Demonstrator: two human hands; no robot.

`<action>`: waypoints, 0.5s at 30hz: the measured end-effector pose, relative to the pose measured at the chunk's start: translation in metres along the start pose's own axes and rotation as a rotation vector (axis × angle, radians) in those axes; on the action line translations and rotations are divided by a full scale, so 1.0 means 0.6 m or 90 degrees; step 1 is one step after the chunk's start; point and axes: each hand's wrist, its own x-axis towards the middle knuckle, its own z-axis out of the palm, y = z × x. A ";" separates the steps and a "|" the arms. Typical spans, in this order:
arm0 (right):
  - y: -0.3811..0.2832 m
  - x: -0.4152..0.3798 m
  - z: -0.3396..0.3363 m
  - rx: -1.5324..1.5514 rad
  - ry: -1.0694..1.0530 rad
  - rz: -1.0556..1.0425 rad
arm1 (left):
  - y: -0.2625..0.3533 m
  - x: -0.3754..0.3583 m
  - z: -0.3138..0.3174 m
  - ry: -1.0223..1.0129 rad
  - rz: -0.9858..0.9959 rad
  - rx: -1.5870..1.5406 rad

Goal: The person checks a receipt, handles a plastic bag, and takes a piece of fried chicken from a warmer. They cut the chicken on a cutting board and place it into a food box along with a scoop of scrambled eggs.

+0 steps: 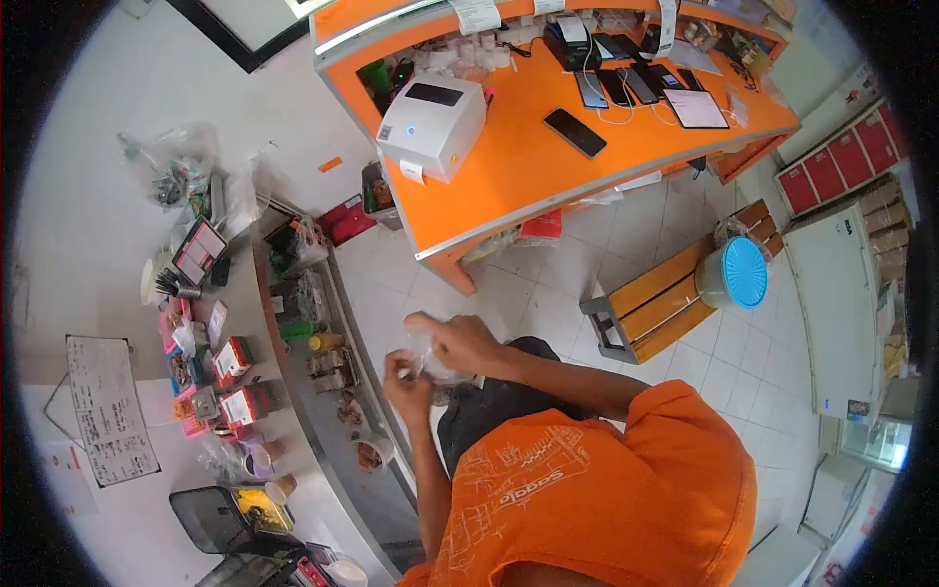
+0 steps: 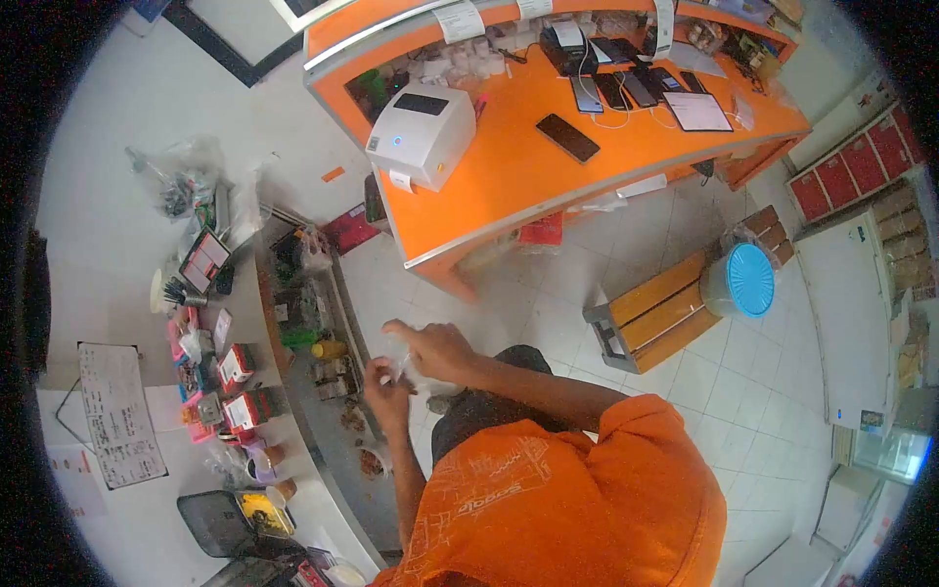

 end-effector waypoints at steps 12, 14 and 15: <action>0.031 0.008 0.013 0.010 0.178 -0.027 | -0.024 0.026 -0.051 0.062 0.245 0.370; 0.032 -0.012 0.018 -0.023 0.172 0.003 | -0.012 0.026 -0.075 0.055 -0.090 -0.032; 0.031 -0.022 0.030 -0.011 0.090 0.068 | -0.002 0.033 -0.069 0.115 -0.030 -0.089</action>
